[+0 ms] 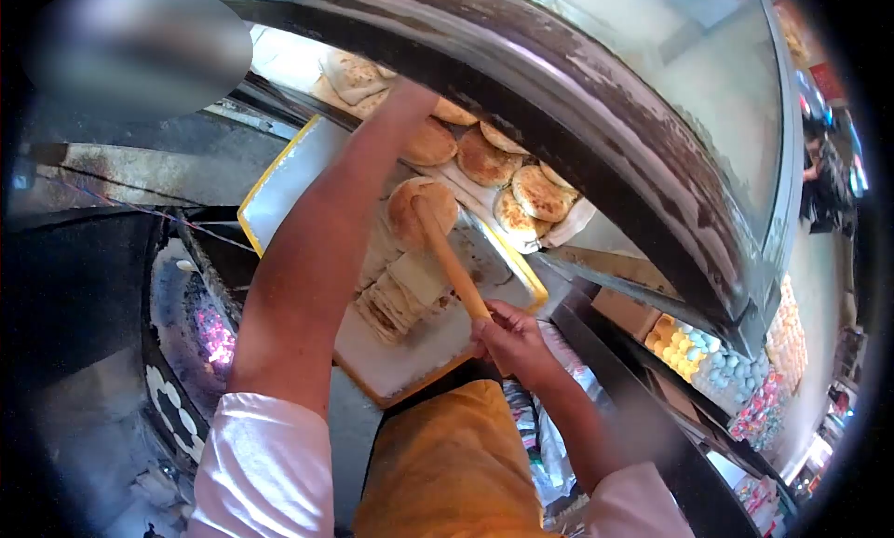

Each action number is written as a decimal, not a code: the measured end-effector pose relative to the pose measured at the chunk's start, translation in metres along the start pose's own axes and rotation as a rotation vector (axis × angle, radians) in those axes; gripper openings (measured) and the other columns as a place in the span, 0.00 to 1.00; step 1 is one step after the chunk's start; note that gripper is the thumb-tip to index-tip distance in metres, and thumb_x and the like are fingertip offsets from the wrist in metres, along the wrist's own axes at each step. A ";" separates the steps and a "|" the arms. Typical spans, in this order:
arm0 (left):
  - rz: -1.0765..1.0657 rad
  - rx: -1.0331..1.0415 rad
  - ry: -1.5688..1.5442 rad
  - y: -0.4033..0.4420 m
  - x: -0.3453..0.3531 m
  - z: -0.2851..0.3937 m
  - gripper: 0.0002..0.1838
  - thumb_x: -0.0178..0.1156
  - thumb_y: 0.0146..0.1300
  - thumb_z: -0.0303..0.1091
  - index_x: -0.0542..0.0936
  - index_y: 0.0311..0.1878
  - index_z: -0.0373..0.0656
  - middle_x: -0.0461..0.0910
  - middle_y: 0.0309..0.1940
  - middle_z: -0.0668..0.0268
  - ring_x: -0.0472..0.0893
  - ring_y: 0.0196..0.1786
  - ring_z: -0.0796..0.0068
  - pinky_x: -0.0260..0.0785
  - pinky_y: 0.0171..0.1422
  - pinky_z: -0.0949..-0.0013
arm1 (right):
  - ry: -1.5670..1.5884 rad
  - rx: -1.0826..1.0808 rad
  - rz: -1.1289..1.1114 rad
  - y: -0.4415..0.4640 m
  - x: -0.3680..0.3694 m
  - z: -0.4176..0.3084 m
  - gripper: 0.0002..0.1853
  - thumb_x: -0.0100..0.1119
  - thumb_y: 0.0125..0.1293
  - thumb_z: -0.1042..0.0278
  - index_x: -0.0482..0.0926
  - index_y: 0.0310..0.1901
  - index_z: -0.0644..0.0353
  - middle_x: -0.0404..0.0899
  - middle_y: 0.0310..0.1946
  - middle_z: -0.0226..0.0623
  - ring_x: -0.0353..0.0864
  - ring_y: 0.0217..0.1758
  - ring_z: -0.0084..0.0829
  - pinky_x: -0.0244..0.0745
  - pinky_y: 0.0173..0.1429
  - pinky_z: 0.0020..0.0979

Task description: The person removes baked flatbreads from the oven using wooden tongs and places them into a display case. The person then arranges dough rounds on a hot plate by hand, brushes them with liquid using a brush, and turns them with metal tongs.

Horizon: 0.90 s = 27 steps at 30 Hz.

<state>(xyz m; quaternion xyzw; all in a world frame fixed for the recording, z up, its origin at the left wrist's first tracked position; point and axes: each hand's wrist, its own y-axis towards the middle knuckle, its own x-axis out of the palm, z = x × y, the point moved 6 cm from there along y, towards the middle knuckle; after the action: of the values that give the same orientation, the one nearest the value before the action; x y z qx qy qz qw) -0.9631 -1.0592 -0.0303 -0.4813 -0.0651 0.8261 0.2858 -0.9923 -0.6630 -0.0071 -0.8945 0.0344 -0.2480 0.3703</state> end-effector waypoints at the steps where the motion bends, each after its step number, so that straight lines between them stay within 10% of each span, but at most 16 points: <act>1: -0.009 0.011 -0.006 0.000 -0.002 0.002 0.45 0.53 0.64 0.63 0.57 0.74 0.39 0.67 0.69 0.48 0.66 0.72 0.49 0.50 0.75 0.45 | -0.001 -0.010 0.011 0.006 0.002 -0.003 0.25 0.63 0.69 0.59 0.73 0.63 0.64 0.78 0.33 0.28 0.77 0.28 0.19 0.73 0.33 0.24; 27: -0.122 0.138 -0.214 -0.030 0.012 -0.006 0.36 0.56 0.66 0.53 0.63 0.68 0.38 0.71 0.64 0.50 0.71 0.65 0.56 0.59 0.70 0.53 | -0.091 0.051 0.020 0.000 -0.006 0.000 0.23 0.60 0.69 0.61 0.73 0.61 0.65 0.80 0.34 0.33 0.78 0.31 0.22 0.75 0.36 0.25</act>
<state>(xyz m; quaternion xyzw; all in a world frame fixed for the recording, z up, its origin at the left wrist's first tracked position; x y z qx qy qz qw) -0.9504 -1.0287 -0.0312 -0.3647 -0.0673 0.8563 0.3595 -0.9974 -0.6612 -0.0096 -0.8947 0.0201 -0.2044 0.3966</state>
